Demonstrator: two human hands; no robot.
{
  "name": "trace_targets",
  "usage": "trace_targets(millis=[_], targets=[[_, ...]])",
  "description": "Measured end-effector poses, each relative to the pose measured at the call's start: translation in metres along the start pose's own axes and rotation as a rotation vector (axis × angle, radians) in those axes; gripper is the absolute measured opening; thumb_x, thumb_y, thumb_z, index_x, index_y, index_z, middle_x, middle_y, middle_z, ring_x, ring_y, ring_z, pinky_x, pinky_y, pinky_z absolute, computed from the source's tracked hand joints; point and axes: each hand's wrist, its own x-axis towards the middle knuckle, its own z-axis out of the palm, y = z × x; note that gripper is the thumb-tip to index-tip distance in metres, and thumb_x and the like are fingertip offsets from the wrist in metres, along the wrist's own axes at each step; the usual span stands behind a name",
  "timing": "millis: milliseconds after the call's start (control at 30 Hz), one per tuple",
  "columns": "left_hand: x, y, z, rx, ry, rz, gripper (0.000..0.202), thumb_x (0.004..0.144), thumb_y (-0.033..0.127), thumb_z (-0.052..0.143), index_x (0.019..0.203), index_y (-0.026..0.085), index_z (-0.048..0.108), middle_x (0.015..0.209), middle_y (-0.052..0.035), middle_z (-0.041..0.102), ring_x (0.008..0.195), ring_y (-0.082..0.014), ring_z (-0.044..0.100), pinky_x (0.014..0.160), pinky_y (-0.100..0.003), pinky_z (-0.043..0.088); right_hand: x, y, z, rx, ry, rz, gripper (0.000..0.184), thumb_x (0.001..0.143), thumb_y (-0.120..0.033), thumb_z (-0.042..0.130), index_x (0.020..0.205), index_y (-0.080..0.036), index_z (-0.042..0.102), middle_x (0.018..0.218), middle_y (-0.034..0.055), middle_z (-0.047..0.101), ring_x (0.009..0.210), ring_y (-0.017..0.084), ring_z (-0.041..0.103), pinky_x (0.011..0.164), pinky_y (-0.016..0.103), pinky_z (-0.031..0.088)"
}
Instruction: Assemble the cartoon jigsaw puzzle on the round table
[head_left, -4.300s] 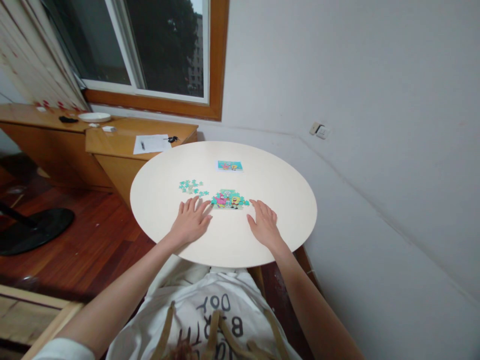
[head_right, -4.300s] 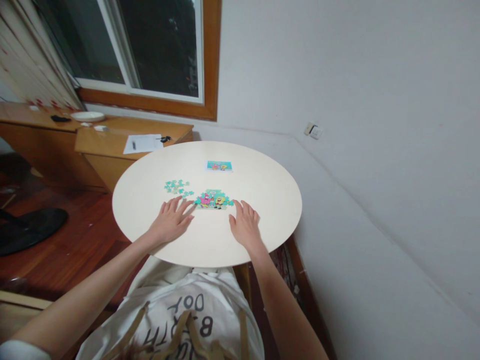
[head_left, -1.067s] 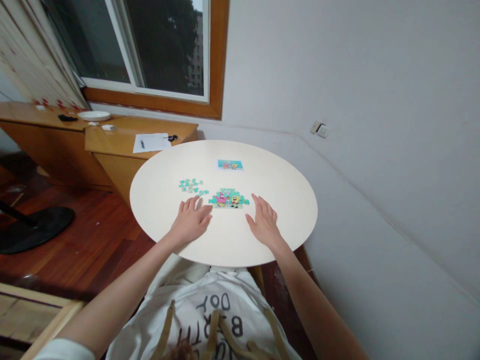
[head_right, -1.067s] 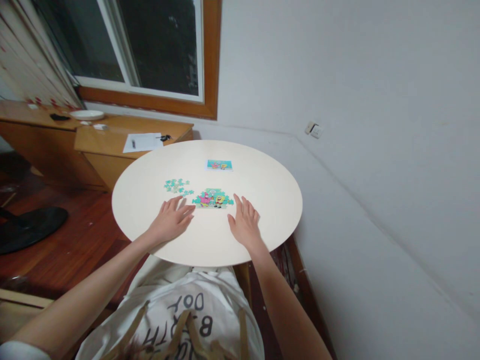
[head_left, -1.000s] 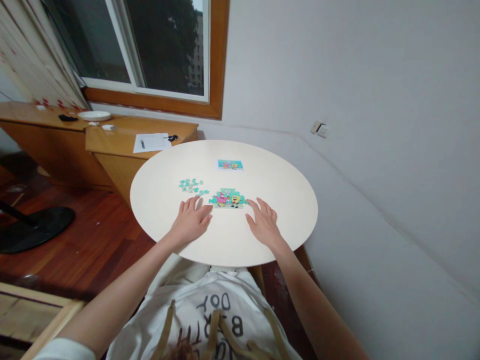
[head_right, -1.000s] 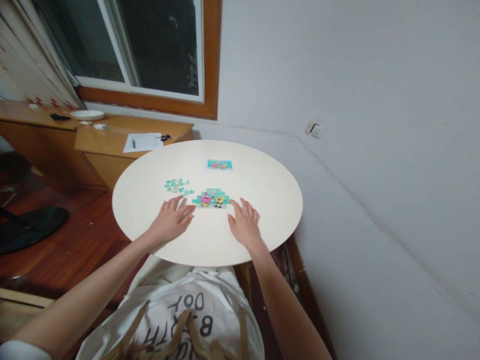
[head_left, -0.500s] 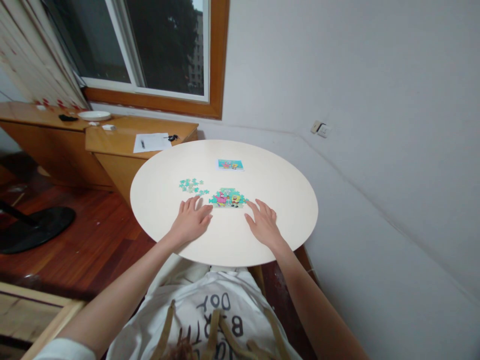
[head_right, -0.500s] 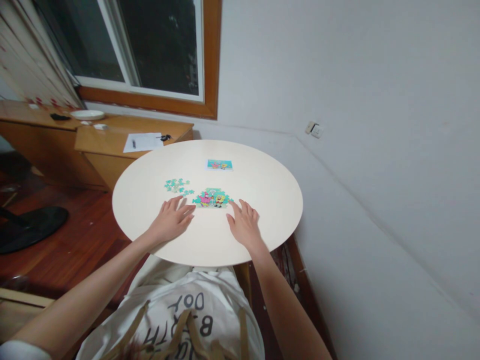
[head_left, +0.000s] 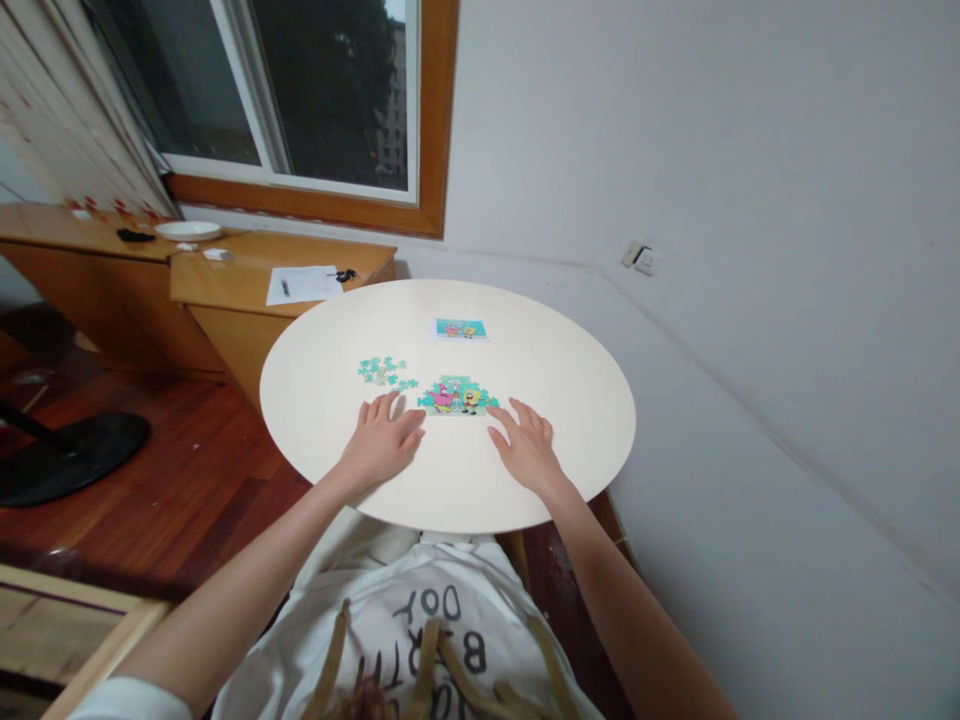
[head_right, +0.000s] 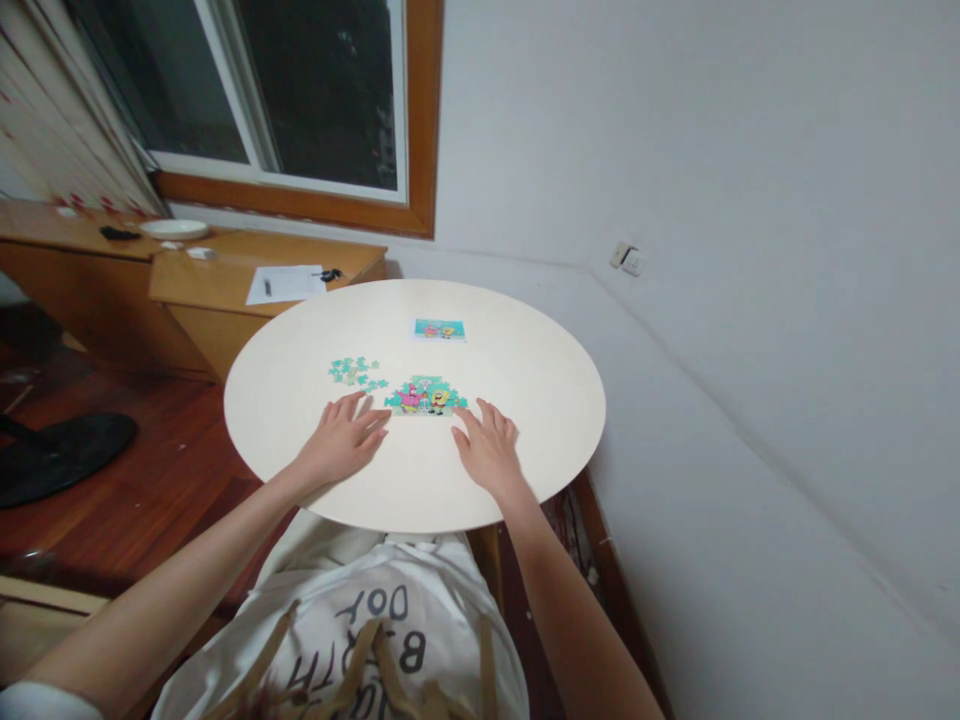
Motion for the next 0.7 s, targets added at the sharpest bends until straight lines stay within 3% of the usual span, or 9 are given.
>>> trace_targets(millis=[100, 233, 433, 567, 700], targets=[[0.0000, 0.0001, -0.0002, -0.007, 0.006, 0.000, 0.037, 0.091, 0.036, 0.040, 0.121, 0.027, 0.059, 0.139, -0.0133, 0.041, 0.132, -0.0350, 0.032, 0.106, -0.059, 0.025, -0.0001, -0.0001, 0.0000, -0.004, -0.007, -0.018, 0.037, 0.095, -0.035, 0.036, 0.127, -0.028, 0.054, 0.139, 0.0127, 0.046, 0.129, 0.026, 0.039, 0.103, 0.048, 0.030], [0.0002, -0.0016, 0.0017, -0.006, 0.006, 0.004, 0.037, 0.092, 0.038, 0.039, 0.121, 0.027, 0.059, 0.139, -0.0128, 0.040, 0.132, -0.0349, 0.031, 0.107, -0.059, 0.025, -0.0002, 0.0002, 0.0014, 0.004, 0.049, 0.020, 0.048, 0.095, -0.037, 0.036, 0.141, -0.023, 0.037, 0.144, 0.0152, 0.040, 0.131, 0.028, 0.035, 0.102, 0.049, 0.031], [0.0002, -0.0028, 0.0034, -0.014, 0.011, 0.003, 0.037, 0.092, 0.038, 0.039, 0.121, 0.028, 0.059, 0.139, -0.0114, 0.041, 0.133, -0.0337, 0.030, 0.107, -0.059, 0.024, 0.0001, 0.0012, 0.0025, -0.004, 0.011, -0.026, 0.037, 0.095, -0.035, 0.036, 0.126, -0.026, 0.054, 0.137, 0.0135, 0.048, 0.128, 0.026, 0.040, 0.101, 0.049, 0.031], [0.0001, -0.0020, 0.0026, -0.011, 0.008, -0.001, 0.037, 0.092, 0.038, 0.039, 0.122, 0.028, 0.059, 0.139, -0.0116, 0.040, 0.133, -0.0338, 0.030, 0.107, -0.059, 0.024, -0.0002, 0.0008, 0.0026, 0.012, 0.066, 0.027, 0.047, 0.094, -0.037, 0.036, 0.139, -0.022, 0.038, 0.143, 0.0148, 0.040, 0.132, 0.028, 0.034, 0.102, 0.049, 0.030], [0.0002, -0.0020, 0.0024, -0.014, 0.005, 0.002, 0.037, 0.092, 0.038, 0.039, 0.121, 0.027, 0.059, 0.139, -0.0127, 0.040, 0.133, -0.0345, 0.030, 0.107, -0.059, 0.024, 0.0000, 0.0009, 0.0022, 0.007, 0.025, -0.003, 0.037, 0.095, -0.035, 0.036, 0.126, -0.025, 0.054, 0.141, 0.0127, 0.044, 0.130, 0.026, 0.036, 0.102, 0.048, 0.030]])
